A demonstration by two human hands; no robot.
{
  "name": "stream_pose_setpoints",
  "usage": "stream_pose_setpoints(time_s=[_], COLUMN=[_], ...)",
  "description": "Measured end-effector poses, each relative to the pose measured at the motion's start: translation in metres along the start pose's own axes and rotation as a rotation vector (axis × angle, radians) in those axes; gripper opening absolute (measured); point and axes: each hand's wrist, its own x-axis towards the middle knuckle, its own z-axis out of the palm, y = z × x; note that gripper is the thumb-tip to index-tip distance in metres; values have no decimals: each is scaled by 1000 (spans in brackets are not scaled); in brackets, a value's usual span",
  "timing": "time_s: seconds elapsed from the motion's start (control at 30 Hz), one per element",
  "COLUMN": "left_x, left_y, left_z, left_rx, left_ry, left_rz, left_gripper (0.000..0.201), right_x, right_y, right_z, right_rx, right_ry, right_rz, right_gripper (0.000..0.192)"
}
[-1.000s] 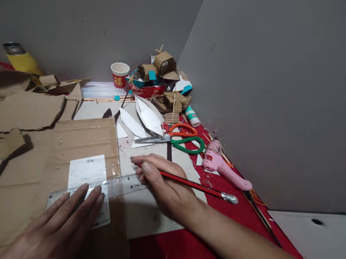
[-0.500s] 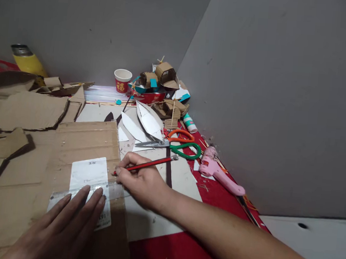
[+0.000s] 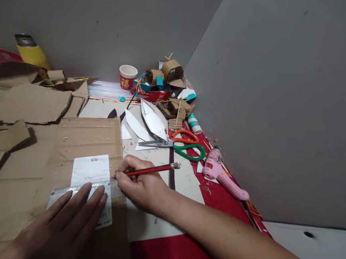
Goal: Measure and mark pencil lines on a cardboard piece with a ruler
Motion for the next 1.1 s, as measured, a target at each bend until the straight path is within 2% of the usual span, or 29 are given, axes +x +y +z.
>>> stream_pose_setpoints(time_s=[0.43,0.67,0.87,1.1], left_x=[0,-1,-1,-1], left_y=[5,1,4,3], left_z=[1,1,1,2], left_rx=[-19,-19,-27,-8], left_ry=[13,11,9,19], left_rz=[-52,2,-53,-20], left_gripper=[39,41,42,41], right_x=[0,0,0,0], right_y=[3,1,4,0], right_z=[2,0,1,0], right_rx=[-40,-81,-98,-107], right_ry=[10,4,-12,9], right_rz=[-45,-85,-71,-85], right_gripper=[11,12,12,13])
